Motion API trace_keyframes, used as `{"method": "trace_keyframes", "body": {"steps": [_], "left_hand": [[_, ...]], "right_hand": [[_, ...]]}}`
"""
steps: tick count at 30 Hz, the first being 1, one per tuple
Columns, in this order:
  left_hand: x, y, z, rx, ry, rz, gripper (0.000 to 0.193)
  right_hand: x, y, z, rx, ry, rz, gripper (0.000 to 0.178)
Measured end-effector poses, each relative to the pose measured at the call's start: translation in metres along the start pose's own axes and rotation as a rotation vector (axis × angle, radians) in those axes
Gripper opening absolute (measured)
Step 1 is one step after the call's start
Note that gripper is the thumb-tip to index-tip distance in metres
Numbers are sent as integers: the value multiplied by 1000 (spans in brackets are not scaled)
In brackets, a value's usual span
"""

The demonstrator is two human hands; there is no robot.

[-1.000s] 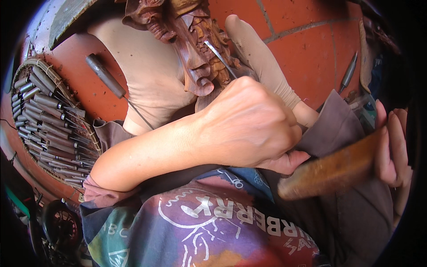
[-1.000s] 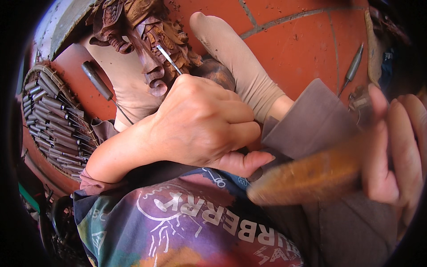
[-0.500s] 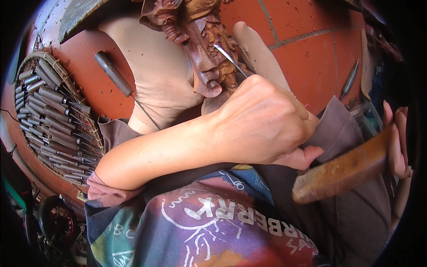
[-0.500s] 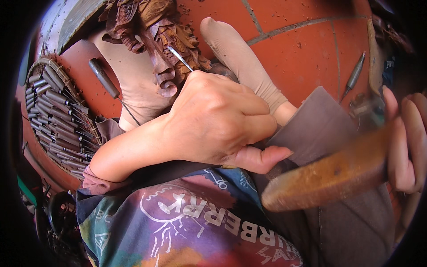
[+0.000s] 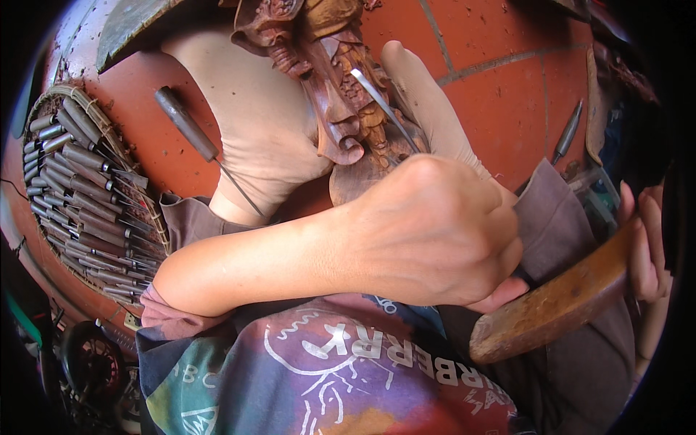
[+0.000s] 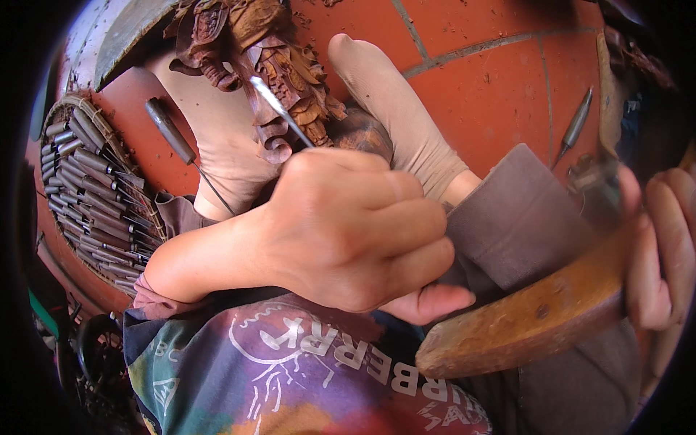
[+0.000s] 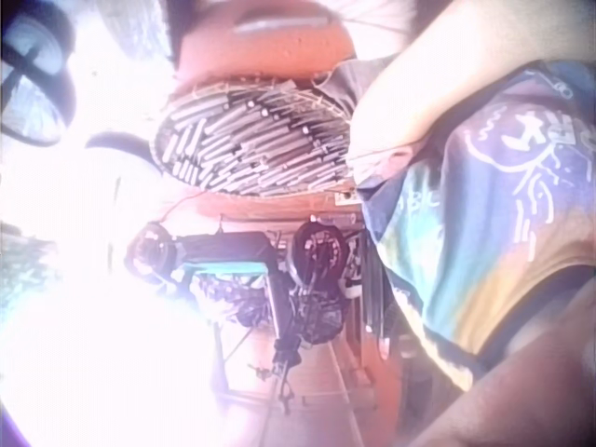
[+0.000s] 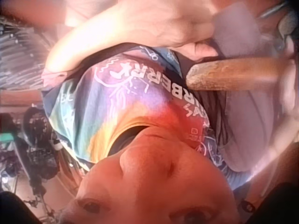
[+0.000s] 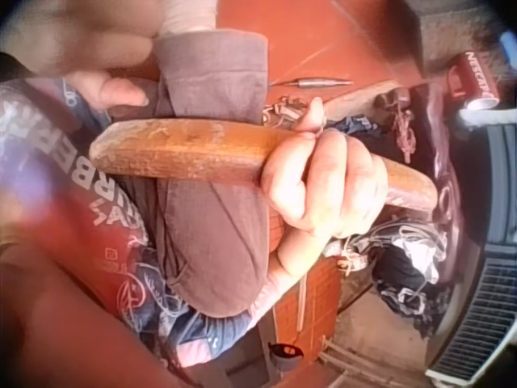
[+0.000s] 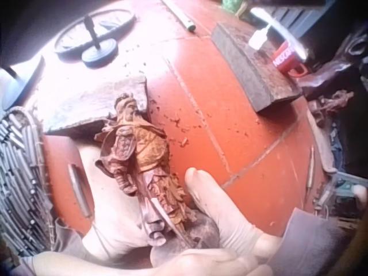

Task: The person carves a wooden figurine using a chisel and mallet, striking the chisel repeatedly to shape the wood. The person holds the figurine between their legs and uses a cloth to protect their hands while working.

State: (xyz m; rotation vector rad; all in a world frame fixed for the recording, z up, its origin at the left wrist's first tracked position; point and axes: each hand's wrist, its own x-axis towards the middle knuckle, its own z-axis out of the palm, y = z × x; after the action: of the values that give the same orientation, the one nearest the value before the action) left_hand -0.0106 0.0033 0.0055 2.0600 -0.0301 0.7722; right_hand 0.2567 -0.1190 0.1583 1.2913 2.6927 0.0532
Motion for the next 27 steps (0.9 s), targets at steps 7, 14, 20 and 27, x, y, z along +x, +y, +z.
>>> {"method": "trace_keyframes", "body": {"steps": [7,14,20,27], "left_hand": [[-12,-15,13,-123,-14,-25,44],[-12,-18,7,-190,-121,-81,42],[-2,-17,10,-219,-22,-93,42],[1,-15,7,-157,18,-109,41]], "right_hand": [[49,-10,-16,126,-114,-121,43],[48,-8,-6,147,-103,-173,42],[51,-6,-20,-17,-138,-140,44],[40,2,-15,-6,-87,-132,47]]}}
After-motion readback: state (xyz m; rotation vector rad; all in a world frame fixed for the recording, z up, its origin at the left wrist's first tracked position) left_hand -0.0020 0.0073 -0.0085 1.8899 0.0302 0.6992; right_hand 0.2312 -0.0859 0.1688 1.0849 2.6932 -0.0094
